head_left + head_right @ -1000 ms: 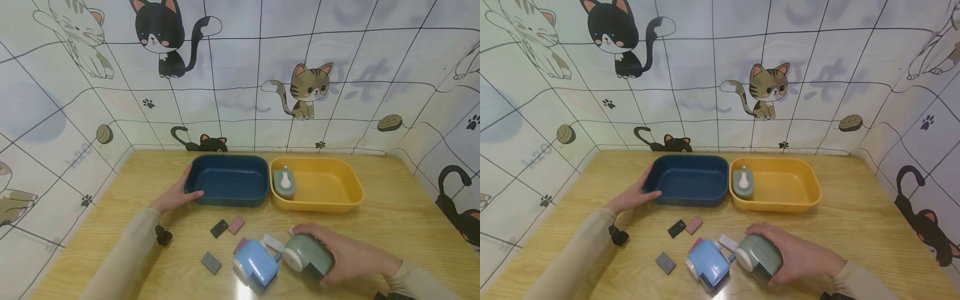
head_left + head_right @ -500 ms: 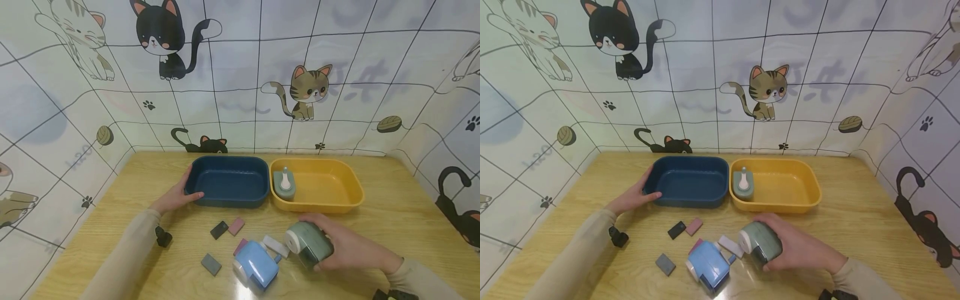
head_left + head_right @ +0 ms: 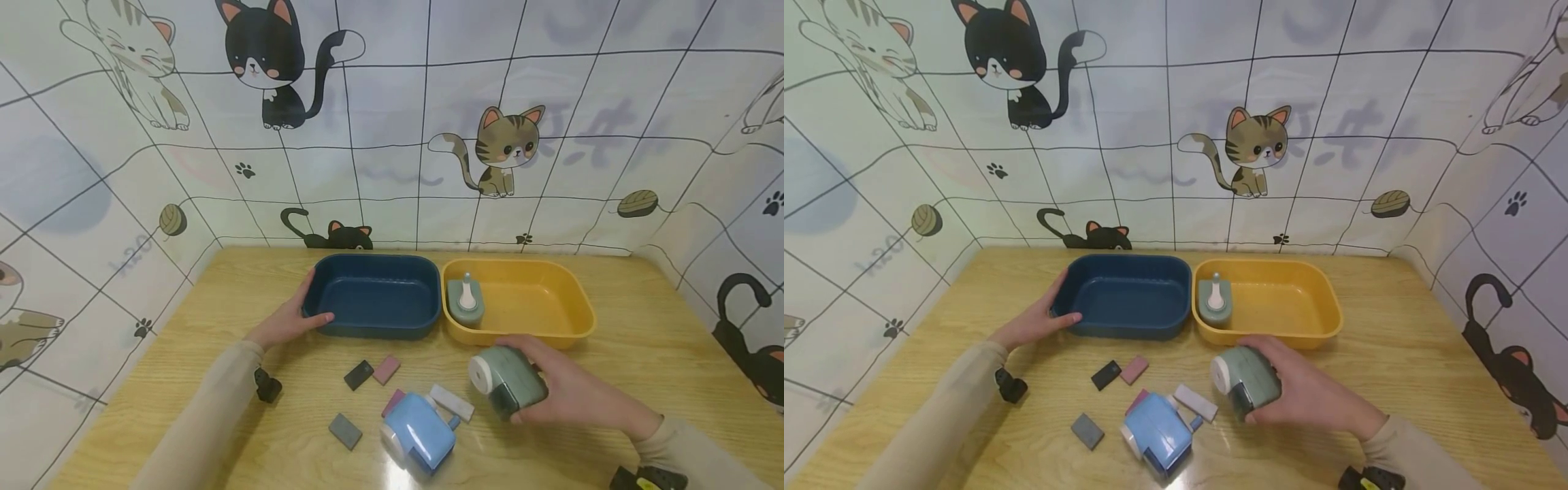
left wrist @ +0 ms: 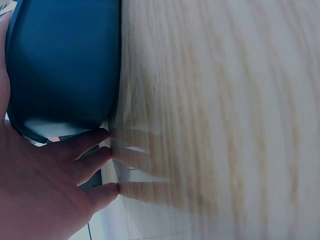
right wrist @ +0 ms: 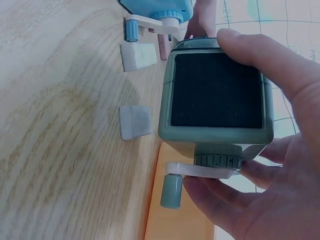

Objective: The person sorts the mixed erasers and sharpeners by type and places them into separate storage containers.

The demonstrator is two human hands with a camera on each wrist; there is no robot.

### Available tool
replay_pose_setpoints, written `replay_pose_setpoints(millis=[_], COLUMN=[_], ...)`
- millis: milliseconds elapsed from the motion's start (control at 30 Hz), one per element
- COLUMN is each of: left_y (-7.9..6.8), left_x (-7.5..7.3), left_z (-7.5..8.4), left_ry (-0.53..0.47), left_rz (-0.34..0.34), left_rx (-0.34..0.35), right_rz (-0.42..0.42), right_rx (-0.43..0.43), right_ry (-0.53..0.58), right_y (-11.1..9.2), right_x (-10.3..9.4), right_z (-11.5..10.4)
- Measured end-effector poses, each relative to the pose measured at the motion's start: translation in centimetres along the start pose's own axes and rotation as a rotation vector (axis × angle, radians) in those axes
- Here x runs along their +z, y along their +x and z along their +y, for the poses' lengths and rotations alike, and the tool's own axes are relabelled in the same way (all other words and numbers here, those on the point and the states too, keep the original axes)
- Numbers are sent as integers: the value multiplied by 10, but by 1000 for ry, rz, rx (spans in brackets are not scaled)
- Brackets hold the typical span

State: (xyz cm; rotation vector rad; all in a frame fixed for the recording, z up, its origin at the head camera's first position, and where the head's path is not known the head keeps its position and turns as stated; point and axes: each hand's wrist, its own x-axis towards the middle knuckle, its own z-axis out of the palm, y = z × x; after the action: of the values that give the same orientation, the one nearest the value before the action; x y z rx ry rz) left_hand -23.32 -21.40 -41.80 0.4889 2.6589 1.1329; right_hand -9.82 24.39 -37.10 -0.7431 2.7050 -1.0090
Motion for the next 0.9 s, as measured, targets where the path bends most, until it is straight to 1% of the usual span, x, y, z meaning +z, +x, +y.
replay_pose_setpoints(millis=[100, 367, 500, 900], left_y=[0, 0, 0, 1], left_x=[0, 0, 0, 1], left_z=[-1, -3, -3, -4], left_ry=[-7, -19, -11, -12], left_rz=[-1, 2, 7, 11], left_rx=[-2, -9, -4, 0], right_rz=[3, 25, 30, 111], right_rx=[7, -22, -4, 30], right_ry=[20, 42, 62, 89], right_y=[1, 4, 6, 11], right_x=[-2, -5, -5, -9], right_z=[-1, -2, -3, -1])
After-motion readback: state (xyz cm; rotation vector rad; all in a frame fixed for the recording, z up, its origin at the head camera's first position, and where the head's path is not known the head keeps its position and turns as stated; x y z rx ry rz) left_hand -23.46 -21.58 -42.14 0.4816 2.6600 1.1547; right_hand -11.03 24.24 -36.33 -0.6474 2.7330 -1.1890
